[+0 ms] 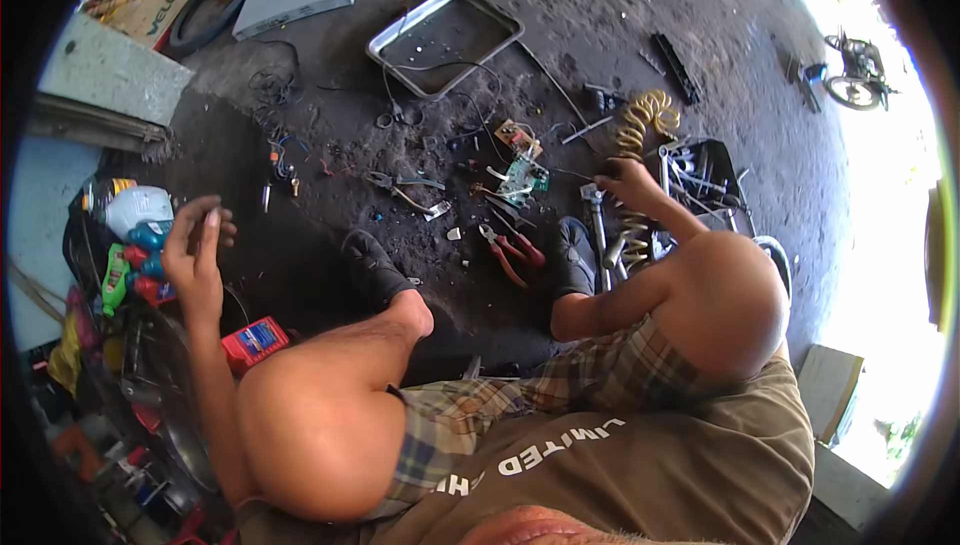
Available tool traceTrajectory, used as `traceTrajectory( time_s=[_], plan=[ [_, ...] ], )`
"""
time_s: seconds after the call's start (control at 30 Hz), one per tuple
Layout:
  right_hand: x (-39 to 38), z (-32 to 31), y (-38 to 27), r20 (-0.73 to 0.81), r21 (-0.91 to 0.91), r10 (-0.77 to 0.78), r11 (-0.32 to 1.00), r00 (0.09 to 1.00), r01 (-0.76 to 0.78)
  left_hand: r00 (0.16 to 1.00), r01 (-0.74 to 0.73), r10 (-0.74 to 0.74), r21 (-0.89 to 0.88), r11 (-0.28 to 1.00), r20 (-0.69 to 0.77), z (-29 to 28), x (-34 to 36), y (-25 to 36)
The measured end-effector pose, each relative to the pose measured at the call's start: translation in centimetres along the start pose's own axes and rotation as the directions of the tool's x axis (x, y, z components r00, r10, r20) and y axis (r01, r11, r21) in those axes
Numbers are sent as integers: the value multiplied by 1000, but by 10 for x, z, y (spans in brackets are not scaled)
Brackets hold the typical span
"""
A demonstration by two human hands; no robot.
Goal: The person sits on the floor and works on a small green circuit board. They use pliers to strip wires and remove components, then flip the board to inspect the red solder side. The person continues to manipulate the board and wires with their hands and pliers throughout the clip.
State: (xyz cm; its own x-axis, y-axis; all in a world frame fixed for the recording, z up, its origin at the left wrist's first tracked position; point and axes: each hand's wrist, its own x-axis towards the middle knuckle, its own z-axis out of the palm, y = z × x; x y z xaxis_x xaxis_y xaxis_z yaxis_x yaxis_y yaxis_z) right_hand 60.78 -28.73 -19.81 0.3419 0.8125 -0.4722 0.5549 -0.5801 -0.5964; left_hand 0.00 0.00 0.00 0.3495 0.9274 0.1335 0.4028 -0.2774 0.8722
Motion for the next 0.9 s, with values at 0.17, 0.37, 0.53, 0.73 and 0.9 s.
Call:
traceTrajectory(
  time_s=[0.17, 0.37, 0.53, 0.73, 0.9],
  plan=[
    [6, 31, 37, 7, -128, -160, 979, 987, 160, 886, -113, 57, 95, 989, 460, 104, 49, 125],
    [74, 82, 44, -242, -33, -218, 976, 945, 216, 507, -444, 70, 191, 876, 859, 212, 78, 182],
    [99, 111, 5, -142, -173, -131, 979, 981, 105, 291, -485, -19, 165, 859, 956, 278, 65, 148],
    [100, 104, 12, -165, 192, -174, 960, 971, 204, 167, -470, -69, 141, 871, 984, 317, 60, 107],
    [61, 49, -26, -291, 553, -15, 813, 957, 181, 491, -186, -118, 236, 954, 863, 327, 74, 79]
  ],
)
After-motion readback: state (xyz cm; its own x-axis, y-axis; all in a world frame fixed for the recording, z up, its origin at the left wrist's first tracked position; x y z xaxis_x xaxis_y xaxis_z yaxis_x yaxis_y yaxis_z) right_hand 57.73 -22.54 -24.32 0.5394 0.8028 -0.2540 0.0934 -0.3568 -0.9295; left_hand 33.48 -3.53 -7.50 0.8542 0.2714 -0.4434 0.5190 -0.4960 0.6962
